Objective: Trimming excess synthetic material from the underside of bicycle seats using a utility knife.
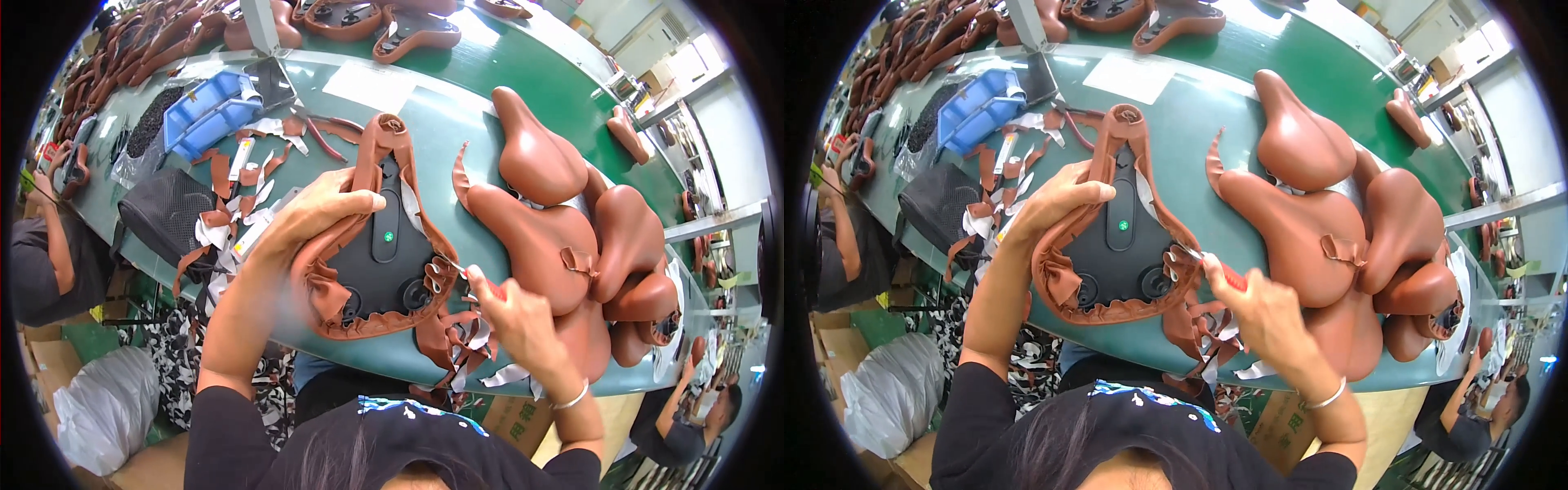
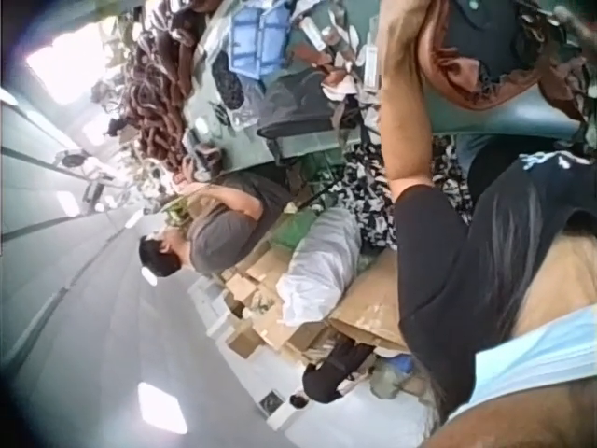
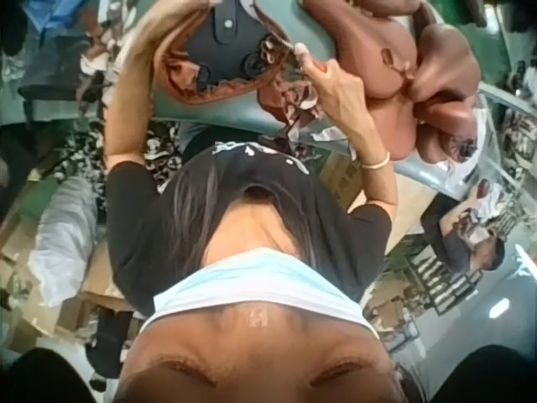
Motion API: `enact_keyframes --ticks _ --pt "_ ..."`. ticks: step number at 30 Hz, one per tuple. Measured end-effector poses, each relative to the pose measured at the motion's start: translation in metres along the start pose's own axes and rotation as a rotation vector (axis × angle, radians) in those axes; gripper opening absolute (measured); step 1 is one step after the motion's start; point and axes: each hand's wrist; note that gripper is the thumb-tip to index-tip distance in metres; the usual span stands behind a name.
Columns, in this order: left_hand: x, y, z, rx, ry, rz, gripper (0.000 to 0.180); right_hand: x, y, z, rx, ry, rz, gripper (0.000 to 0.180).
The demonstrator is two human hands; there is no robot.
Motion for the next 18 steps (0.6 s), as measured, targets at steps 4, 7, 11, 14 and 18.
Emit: enact_keyframes --ticks 4,7,11,14,18 --pt "0.017 0.013 0.028 -0.197 -0.006 0.188 0.034 0.056 0.05 0.014 -0.158 0.276 -0.221 0.058" --pt "0.031 0.029 0.05 -0.313 -0.051 0.419 0.026 0.092 0.043 0.02 -0.172 0.416 -0.431 0.058" --pt "0.039 0.04 0.076 -0.442 -0.05 0.55 0.021 0.086 0.034 0.043 -0.127 0.463 -0.695 0.053" --pt "0.043 0.044 0.087 -0.423 -0.07 0.574 0.022 0.069 0.037 0.008 -0.77 0.459 -0.919 0.057" --pt "0.052 0.059 0.087 -0.473 -0.019 0.613 0.028 0.037 0.04 -0.053 -0.59 0.1 -0.562 0.056"
Point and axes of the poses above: each hand's wrist, its own z-axis away from the middle knuckle, its own y-axis out of the palm, x = y × z, and after that the axes turned 7 degrees about -y, right-handed
